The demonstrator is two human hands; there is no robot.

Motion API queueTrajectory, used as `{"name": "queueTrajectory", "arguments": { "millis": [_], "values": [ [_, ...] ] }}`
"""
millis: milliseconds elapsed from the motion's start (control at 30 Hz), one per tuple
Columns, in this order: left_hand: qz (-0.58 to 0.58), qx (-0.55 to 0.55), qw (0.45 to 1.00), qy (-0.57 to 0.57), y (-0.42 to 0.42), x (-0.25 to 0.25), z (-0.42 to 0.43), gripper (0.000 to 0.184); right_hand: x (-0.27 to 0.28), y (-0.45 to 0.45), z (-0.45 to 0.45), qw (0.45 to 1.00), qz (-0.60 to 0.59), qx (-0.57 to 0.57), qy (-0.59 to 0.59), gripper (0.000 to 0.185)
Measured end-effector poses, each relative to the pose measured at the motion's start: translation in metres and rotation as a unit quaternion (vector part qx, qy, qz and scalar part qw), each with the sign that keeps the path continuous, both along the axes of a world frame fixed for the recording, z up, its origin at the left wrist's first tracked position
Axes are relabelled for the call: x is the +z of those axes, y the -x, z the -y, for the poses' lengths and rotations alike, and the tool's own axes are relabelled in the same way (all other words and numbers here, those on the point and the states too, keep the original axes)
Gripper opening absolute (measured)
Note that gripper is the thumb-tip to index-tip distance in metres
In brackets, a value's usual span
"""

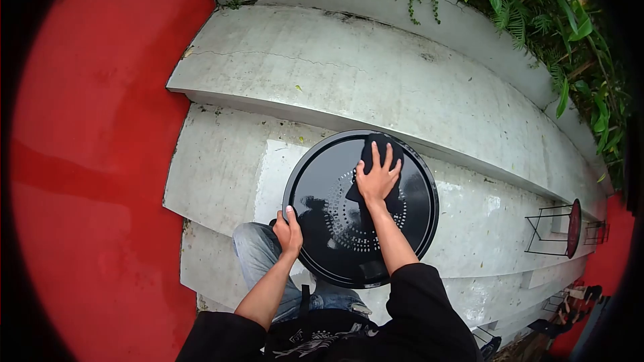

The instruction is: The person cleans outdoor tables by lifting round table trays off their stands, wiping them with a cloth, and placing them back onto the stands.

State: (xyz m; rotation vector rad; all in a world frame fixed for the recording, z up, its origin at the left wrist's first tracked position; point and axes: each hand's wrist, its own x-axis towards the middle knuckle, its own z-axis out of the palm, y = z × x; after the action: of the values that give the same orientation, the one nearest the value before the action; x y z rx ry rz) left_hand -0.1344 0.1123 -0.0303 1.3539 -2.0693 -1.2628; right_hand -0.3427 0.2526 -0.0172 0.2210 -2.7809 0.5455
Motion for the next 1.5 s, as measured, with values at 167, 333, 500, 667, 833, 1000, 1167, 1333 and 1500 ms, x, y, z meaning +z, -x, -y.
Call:
{"name": "queueTrajectory", "arguments": {
  "millis": [167, 333, 500, 667, 833, 1000, 1167, 1333, 1500],
  "values": [
    [0.034, 0.007, 0.999, -0.006, -0.007, -0.019, 0.004, 0.063, 0.009, -0.072, 0.056, 0.975, 0.006, 0.216, 0.046, 0.061],
    [-0.011, 0.038, 0.999, -0.035, -0.007, -0.010, 0.002, 0.059, 0.020, -0.158, -0.010, 0.923, 0.063, 0.380, 0.029, 0.063],
    [-0.030, 0.029, 0.999, -0.033, -0.002, 0.003, -0.003, 0.067, 0.028, -0.181, -0.140, 0.933, 0.107, 0.340, -0.046, 0.063],
    [-0.018, 0.009, 0.999, -0.032, -0.002, 0.001, -0.001, 0.056, 0.012, -0.093, -0.152, 0.995, 0.023, 0.082, -0.049, 0.064],
    [0.012, 0.022, 0.999, -0.030, 0.000, -0.005, 0.002, 0.062, -0.004, 0.006, -0.086, 0.999, -0.030, 0.019, -0.018, 0.063],
    [0.001, 0.014, 1.000, -0.021, -0.002, 0.000, -0.002, 0.056, -0.004, 0.002, 0.002, 0.993, -0.024, 0.110, 0.035, 0.059],
    [-0.011, 0.006, 0.999, -0.031, -0.007, -0.004, 0.000, 0.055, 0.006, -0.075, 0.061, 0.906, 0.026, 0.412, 0.089, 0.062],
    [-0.011, 0.000, 1.000, -0.002, -0.003, 0.001, -0.003, 0.055, 0.001, -0.064, 0.064, 0.847, -0.013, 0.529, 0.054, 0.052],
    [0.000, 0.018, 1.000, 0.001, -0.007, -0.008, -0.002, 0.055, 0.006, -0.013, 0.074, 0.858, -0.016, 0.513, 0.040, 0.048]
  ]
}}
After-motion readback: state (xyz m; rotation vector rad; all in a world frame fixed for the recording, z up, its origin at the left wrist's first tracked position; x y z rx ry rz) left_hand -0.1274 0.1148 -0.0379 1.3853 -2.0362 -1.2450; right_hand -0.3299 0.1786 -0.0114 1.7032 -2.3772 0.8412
